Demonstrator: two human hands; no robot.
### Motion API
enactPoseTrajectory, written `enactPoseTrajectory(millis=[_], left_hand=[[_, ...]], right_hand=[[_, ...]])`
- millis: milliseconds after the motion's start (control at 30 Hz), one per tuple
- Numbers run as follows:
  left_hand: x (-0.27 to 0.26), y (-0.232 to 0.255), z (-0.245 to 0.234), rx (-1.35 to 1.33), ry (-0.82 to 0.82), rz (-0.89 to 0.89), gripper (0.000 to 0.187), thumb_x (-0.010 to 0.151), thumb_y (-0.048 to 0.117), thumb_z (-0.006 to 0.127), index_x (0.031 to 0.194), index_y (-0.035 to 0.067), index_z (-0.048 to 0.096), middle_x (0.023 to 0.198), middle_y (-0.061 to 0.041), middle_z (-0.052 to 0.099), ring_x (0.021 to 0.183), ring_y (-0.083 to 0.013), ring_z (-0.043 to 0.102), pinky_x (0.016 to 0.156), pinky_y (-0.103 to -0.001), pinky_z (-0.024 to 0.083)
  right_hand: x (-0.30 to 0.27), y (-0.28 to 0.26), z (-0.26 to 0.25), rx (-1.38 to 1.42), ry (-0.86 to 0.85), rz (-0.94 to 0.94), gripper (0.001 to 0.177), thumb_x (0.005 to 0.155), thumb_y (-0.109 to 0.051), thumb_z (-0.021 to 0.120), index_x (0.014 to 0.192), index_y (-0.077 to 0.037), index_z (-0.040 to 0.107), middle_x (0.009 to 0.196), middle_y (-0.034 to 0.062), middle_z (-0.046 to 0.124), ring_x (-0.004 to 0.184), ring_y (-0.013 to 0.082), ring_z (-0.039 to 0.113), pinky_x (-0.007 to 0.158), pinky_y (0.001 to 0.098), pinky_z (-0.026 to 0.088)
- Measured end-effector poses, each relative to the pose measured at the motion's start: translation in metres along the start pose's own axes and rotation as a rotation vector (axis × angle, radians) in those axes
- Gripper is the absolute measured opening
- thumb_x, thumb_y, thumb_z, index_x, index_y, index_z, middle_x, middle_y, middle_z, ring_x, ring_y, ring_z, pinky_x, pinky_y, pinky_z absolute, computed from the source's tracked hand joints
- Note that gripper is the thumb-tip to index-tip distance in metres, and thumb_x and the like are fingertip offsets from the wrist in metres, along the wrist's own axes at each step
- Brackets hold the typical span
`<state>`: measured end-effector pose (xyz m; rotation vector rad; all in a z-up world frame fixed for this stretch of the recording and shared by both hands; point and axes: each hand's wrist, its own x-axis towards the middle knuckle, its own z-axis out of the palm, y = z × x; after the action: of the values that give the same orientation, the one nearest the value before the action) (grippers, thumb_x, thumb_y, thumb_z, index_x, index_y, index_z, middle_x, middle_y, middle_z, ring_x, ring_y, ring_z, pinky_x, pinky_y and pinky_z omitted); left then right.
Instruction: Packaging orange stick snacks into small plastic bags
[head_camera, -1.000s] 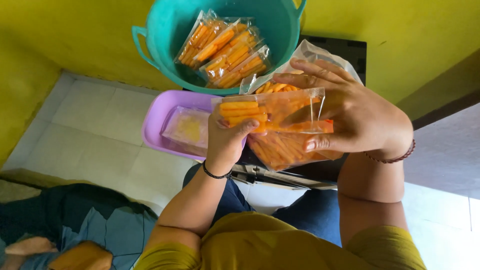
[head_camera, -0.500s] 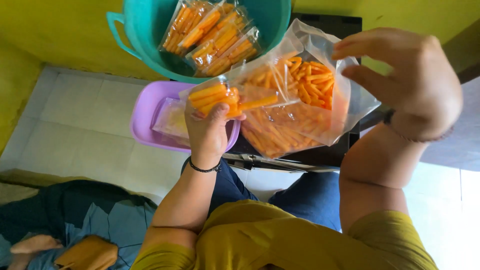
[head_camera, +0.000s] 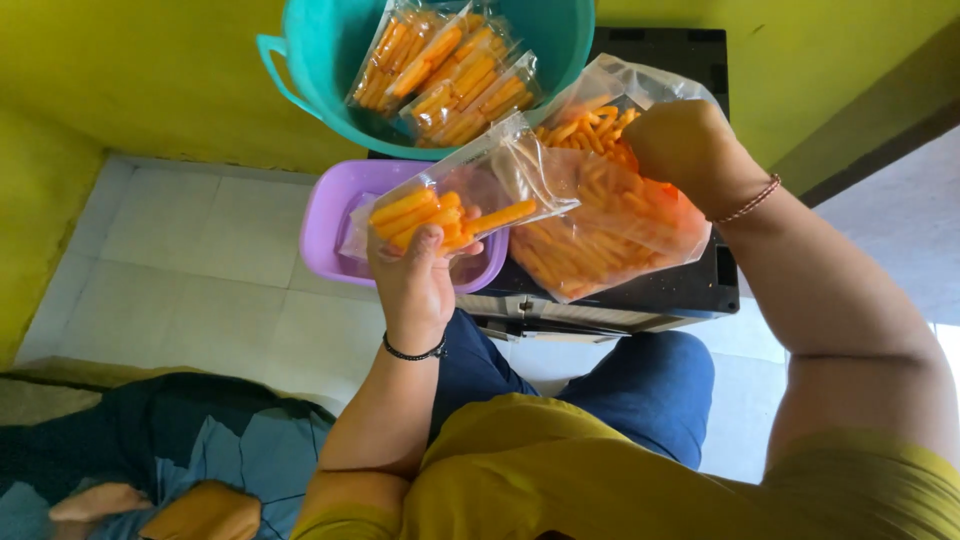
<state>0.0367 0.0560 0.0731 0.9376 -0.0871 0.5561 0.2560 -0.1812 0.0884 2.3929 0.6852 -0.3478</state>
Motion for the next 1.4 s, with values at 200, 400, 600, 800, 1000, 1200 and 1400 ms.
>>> enactPoseTrajectory(millis=[200, 400, 600, 800, 1000, 1200, 1400], left_hand=[[-0.003, 0.0, -0.003, 0.024, 0.0, -0.041, 0.04, 0.091, 0.019, 0.08, 0.122, 0.002, 0.061, 0.103, -0.019, 0.072, 0.092, -0.0394, 0.077, 0.064, -0.041, 0.069], [0.002, -0.002, -0.005, 0.046, 0.06, -0.069, 0.044, 0.088, 0.026, 0.082, 0.121, 0.004, 0.063, 0.102, -0.02, 0.075, 0.091, -0.0319, 0.078, 0.067, -0.04, 0.068], [0.003, -0.015, -0.006, 0.028, 0.081, -0.058, 0.04, 0.086, 0.026, 0.084, 0.114, 0.004, 0.065, 0.1, -0.015, 0.074, 0.084, -0.029, 0.077, 0.064, -0.041, 0.068], [0.008, -0.022, -0.003, 0.011, 0.078, -0.058, 0.037, 0.085, 0.023, 0.084, 0.112, 0.002, 0.069, 0.093, -0.014, 0.075, 0.079, -0.0266, 0.076, 0.062, -0.04, 0.067], [0.01, -0.05, -0.006, -0.016, 0.082, -0.045, 0.053, 0.086, 0.02, 0.086, 0.128, 0.009, 0.055, 0.112, -0.015, 0.062, 0.097, -0.0348, 0.076, 0.07, -0.042, 0.068], [0.006, -0.023, 0.005, 0.083, -0.033, -0.047, 0.049, 0.083, 0.033, 0.087, 0.116, 0.003, 0.065, 0.099, -0.014, 0.072, 0.089, -0.0311, 0.078, 0.064, -0.039, 0.069], [0.0, -0.019, 0.005, 0.106, -0.035, -0.03, 0.046, 0.084, 0.027, 0.086, 0.118, 0.002, 0.066, 0.104, -0.016, 0.074, 0.083, -0.0304, 0.077, 0.064, -0.04, 0.07]], right_hand=[[-0.005, 0.011, -0.005, 0.247, 0.032, 0.059, 0.047, 0.093, -0.032, 0.06, 0.139, -0.041, 0.056, 0.112, 0.0029, 0.075, 0.102, 0.0265, 0.074, 0.078, 0.0397, 0.061], [-0.062, 0.033, -0.027, 0.705, 0.499, -0.072, 0.028, 0.097, -0.029, 0.056, 0.118, -0.024, 0.075, 0.106, 0.0013, 0.078, 0.098, 0.0214, 0.072, 0.07, 0.0439, 0.055], [-0.125, -0.002, -0.041, 1.514, 1.009, -0.443, 0.018, 0.112, 0.014, 0.066, 0.116, 0.003, 0.052, 0.103, 0.0168, 0.067, 0.096, 0.0187, 0.071, 0.086, 0.0253, 0.06], [-0.121, -0.034, -0.036, 1.671, 1.063, -0.611, 0.019, 0.105, 0.001, 0.068, 0.112, 0.0, 0.05, 0.107, 0.0189, 0.07, 0.105, 0.0231, 0.073, 0.09, 0.0291, 0.062], [-0.1, -0.051, -0.03, 1.61, 1.138, -0.479, 0.022, 0.087, 0.0, 0.088, 0.1, 0.001, 0.07, 0.101, 0.016, 0.073, 0.083, 0.0182, 0.065, 0.083, 0.0311, 0.055], [-0.106, -0.036, -0.03, 1.399, 1.085, -0.615, 0.013, 0.093, -0.008, 0.079, 0.1, -0.01, 0.069, 0.135, 0.0156, 0.057, 0.137, 0.0267, 0.053, 0.118, 0.0445, 0.048], [-0.103, -0.037, -0.032, 1.323, 1.106, -0.812, 0.008, 0.096, -0.008, 0.074, 0.104, -0.007, 0.072, 0.144, 0.014, 0.054, 0.14, 0.0352, 0.051, 0.122, 0.0538, 0.047]])
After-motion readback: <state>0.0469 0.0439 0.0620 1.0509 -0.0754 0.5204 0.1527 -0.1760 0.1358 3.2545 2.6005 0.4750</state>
